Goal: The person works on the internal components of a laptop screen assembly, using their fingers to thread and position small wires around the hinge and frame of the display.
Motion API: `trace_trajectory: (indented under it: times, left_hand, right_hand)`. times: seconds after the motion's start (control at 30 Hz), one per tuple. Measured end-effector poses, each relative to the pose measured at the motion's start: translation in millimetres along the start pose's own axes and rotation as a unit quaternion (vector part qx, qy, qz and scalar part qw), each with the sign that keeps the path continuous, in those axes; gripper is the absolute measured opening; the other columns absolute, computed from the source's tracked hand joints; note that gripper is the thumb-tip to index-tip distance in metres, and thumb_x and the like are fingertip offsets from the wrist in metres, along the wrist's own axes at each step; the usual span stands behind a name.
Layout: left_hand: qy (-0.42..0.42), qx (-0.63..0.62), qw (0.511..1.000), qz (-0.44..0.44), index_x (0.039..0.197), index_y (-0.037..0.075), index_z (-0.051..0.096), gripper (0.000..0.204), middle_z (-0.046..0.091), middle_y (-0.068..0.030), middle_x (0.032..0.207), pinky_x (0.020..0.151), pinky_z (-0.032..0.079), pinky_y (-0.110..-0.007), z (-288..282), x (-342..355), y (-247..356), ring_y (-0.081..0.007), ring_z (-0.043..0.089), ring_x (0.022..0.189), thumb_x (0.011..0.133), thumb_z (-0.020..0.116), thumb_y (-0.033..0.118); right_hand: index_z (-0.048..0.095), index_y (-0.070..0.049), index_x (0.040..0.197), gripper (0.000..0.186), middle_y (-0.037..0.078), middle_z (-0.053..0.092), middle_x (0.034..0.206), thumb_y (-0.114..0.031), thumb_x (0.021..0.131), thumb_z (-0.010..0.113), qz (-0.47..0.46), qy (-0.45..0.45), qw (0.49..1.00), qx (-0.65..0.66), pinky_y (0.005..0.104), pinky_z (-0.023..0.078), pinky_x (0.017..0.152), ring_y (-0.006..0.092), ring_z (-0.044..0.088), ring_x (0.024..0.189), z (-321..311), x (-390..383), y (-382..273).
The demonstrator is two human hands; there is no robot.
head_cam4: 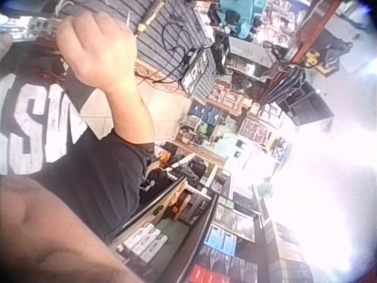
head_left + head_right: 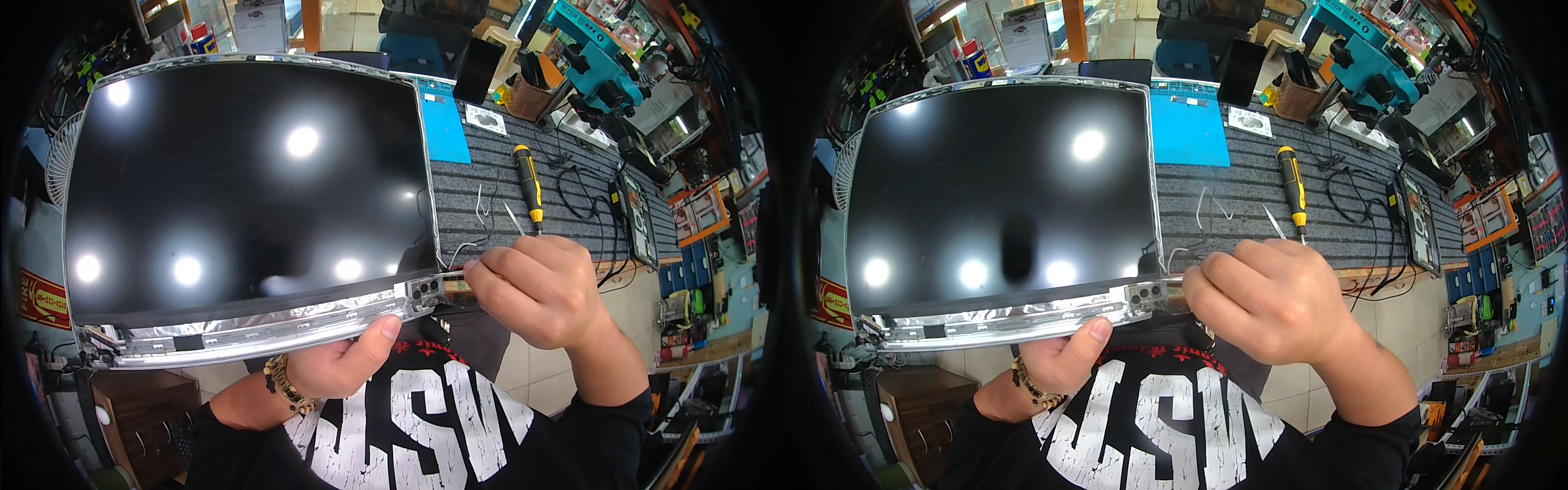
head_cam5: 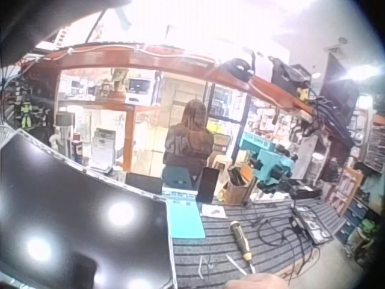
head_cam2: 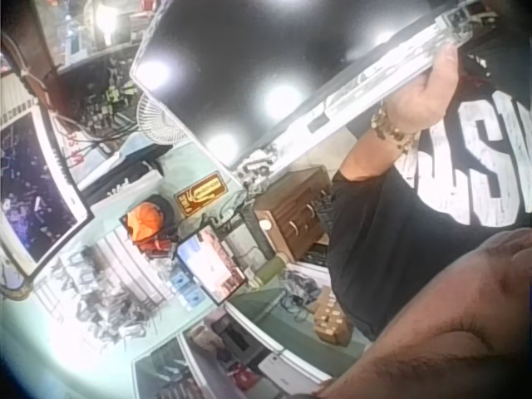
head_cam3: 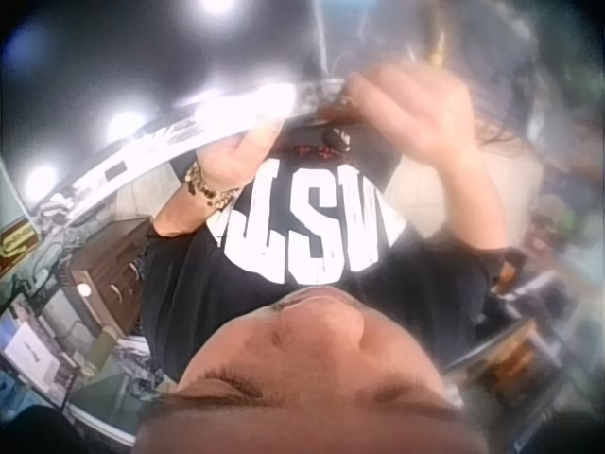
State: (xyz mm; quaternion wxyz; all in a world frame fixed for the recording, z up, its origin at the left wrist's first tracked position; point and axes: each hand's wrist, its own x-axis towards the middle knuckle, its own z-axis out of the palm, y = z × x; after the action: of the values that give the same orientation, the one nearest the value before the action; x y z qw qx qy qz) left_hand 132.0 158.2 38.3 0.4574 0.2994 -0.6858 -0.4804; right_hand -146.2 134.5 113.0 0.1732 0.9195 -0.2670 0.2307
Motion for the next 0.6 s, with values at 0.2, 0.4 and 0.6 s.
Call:
trace_trajectory:
  times: [0.2,0.4,0.6]
  left_hand:
    - [0.009,-0.005,1.000,-0.003,0.116,-0.003,0.071,0.019,0.070,-0.0025,0.094,0.079,0.052,-0.031,1.6,1.0,1.2,-0.0132,0.063,0.085,0.104,0.065,0.011]
    - [0.001,-0.002,1.000,-0.015,0.118,-0.002,0.071,0.020,0.071,-0.0039,0.099,0.083,0.052,-0.031,1.0,-0.2,-1.2,-0.0142,0.064,0.090,0.103,0.065,0.010]
    - [0.007,-0.036,0.999,0.002,0.120,-0.003,0.071,0.022,0.072,-0.0045,0.104,0.087,0.053,-0.032,2.7,1.0,-0.6,-0.0145,0.065,0.093,0.103,0.065,0.008]
  right_hand:
    - [0.074,-0.002,0.095,0.027,0.006,0.068,0.085,-0.016,0.073,0.072,-0.009,-0.035,0.999,-0.002,0.0295,0.043,0.047,0.0157,0.061,0.060,-4.4,0.5,-1.5]
    - [0.069,-0.006,0.088,0.020,-0.001,0.057,0.077,-0.015,0.071,0.075,-0.008,-0.003,1.000,-0.022,0.0274,0.040,0.048,0.0113,0.053,0.059,-2.2,2.9,-3.1]
    - [0.075,-0.003,0.096,0.025,0.005,0.068,0.085,-0.015,0.075,0.073,-0.010,-0.043,0.999,-0.012,0.0291,0.041,0.047,0.0147,0.060,0.060,-8.7,2.7,-2.2]
